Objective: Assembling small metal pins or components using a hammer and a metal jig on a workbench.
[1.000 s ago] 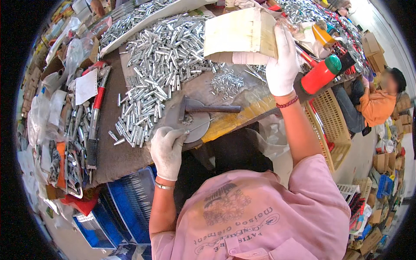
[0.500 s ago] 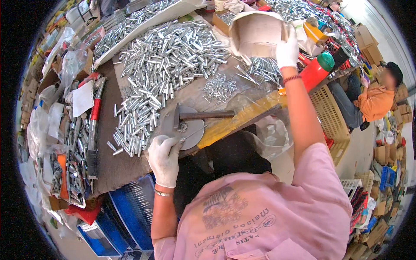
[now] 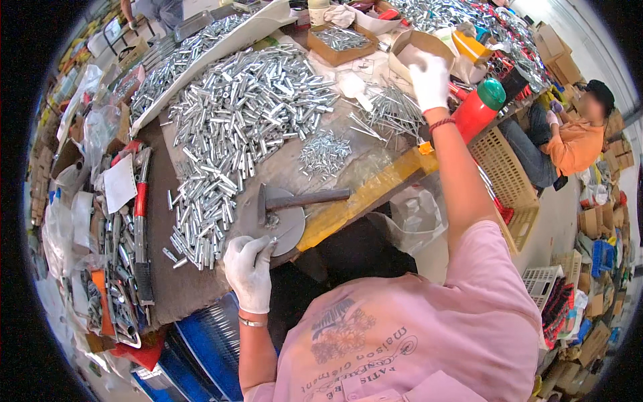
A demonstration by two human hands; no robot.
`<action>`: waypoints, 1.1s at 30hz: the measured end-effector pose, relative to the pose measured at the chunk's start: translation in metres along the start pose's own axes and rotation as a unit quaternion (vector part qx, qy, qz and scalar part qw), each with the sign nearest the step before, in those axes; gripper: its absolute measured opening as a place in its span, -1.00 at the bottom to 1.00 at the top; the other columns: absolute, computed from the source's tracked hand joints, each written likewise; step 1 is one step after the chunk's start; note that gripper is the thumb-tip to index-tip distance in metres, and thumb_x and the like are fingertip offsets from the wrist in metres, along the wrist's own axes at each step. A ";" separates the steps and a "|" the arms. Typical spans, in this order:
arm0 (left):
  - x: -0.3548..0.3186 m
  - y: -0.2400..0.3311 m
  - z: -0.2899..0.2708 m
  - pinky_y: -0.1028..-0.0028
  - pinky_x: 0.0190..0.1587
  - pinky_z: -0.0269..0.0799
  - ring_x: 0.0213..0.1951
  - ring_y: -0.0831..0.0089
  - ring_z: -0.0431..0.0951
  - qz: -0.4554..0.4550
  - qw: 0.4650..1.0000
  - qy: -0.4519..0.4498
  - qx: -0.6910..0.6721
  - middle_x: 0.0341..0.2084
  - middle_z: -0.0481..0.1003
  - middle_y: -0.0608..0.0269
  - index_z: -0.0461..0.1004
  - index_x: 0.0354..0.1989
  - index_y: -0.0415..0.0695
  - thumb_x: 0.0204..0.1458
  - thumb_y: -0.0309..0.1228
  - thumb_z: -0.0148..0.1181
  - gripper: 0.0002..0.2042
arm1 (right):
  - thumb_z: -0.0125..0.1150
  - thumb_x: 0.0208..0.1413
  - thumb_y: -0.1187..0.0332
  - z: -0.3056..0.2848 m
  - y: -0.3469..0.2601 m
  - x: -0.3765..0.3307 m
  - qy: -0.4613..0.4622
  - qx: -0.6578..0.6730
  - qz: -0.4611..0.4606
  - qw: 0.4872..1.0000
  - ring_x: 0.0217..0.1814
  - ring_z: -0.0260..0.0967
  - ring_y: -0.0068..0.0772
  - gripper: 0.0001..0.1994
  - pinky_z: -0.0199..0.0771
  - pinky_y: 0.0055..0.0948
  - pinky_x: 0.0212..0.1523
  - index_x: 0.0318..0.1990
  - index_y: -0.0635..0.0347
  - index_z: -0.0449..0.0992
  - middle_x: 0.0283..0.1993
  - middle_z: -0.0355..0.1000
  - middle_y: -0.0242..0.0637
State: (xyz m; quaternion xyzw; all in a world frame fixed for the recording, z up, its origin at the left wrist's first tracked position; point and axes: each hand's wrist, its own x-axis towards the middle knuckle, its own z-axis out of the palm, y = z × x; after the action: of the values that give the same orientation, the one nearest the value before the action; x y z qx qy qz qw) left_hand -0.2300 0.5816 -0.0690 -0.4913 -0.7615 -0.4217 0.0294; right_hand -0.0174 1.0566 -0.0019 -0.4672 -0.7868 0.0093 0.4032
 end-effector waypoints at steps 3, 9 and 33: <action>0.007 0.003 0.004 0.22 -0.17 0.47 -0.25 0.12 0.57 0.013 1.000 -0.004 -0.009 -0.35 0.55 0.14 0.68 -0.29 -0.11 -0.07 -0.49 0.56 -0.81 | 0.37 0.15 0.05 0.032 0.009 -0.015 -0.175 -0.039 -0.082 0.980 -0.01 0.61 0.02 -0.70 0.58 -0.12 0.10 -0.14 0.03 0.76 -0.11 0.67 -0.12; 0.005 0.003 0.004 0.21 -0.14 0.46 -0.24 0.12 0.56 0.008 1.000 -0.011 -0.003 -0.36 0.55 0.13 0.67 -0.29 -0.12 -0.07 -0.51 0.55 -0.82 | 0.19 0.29 0.08 0.070 -0.037 -0.038 -0.273 -0.094 0.000 0.958 0.07 0.60 0.15 -0.70 0.58 0.04 0.07 -0.02 0.06 0.54 0.01 0.63 0.00; 0.008 0.005 0.005 0.21 -0.13 0.46 -0.23 0.12 0.56 0.006 1.000 -0.012 0.001 -0.36 0.53 0.15 0.67 -0.29 -0.13 -0.09 -0.55 0.54 -0.80 | 0.11 0.27 0.21 0.005 0.070 0.040 -0.169 -0.346 -0.003 0.923 0.07 0.67 -0.11 -0.75 0.44 0.07 0.18 -0.08 -0.13 0.73 -0.04 0.72 -0.30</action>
State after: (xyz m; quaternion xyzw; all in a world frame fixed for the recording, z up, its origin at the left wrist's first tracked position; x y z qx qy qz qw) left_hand -0.2283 0.5912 -0.0651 -0.5006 -0.7596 -0.4145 0.0229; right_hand 0.0207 1.1272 -0.0073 -0.5669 -0.7987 -0.1862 0.0775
